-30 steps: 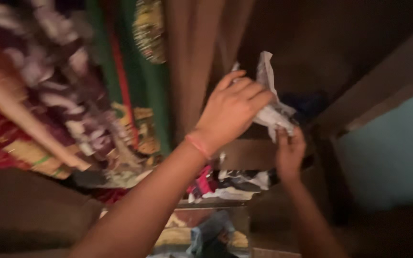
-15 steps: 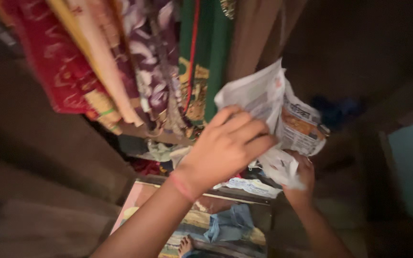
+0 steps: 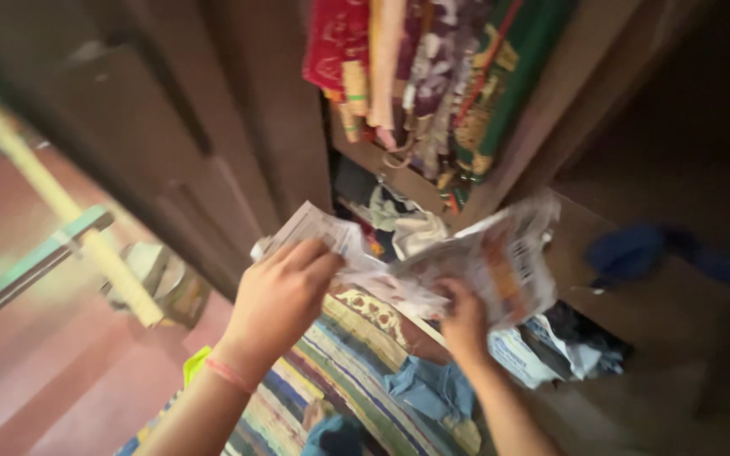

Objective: The person removes several plastic bags and a folded newspaper from a wardrobe shelf and places them on a mat on the floor. The person then picks up a yellow cloth and wipes the inside of the wardrobe shelf.

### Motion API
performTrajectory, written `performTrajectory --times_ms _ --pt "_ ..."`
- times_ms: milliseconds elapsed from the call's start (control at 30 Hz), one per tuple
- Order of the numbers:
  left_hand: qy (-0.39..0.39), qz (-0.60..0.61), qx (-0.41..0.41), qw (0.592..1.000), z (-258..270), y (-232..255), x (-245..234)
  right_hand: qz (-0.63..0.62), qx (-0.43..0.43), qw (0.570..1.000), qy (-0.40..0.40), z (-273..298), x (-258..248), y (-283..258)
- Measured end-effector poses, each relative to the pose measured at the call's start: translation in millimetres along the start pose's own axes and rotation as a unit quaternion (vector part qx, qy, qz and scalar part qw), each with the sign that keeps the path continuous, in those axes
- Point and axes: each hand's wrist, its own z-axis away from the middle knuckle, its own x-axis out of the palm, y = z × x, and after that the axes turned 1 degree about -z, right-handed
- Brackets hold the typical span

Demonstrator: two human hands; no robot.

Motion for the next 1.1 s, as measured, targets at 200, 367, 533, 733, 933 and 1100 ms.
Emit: performTrajectory --times_ms 200,367,533,733,933,1100 --pt "0.036 -0.012 -0.371 0.928 88 -33 -7 -0.200 0.097 0.968 -0.120 -5 91 -71" --pt "0.149 -0.008 -0.474 0.868 148 -73 -13 -0.289 0.089 0.942 -0.148 -19 146 -109" --pt "0.217 -0.046 -0.579 0.785 220 -110 -36 -0.288 0.171 0.940 -0.063 -7 187 -142" --pt "0.329 -0.085 -0.541 0.769 305 -114 -33 -0.217 0.206 0.948 -0.108 55 243 -178" --pt "0.233 0.212 -0.512 0.799 338 -96 3 -0.114 0.236 0.931 -0.253 152 277 -223" --pt "0.185 0.577 -0.486 0.630 321 -67 42 -0.319 0.349 0.831 -0.293 193 283 -255"
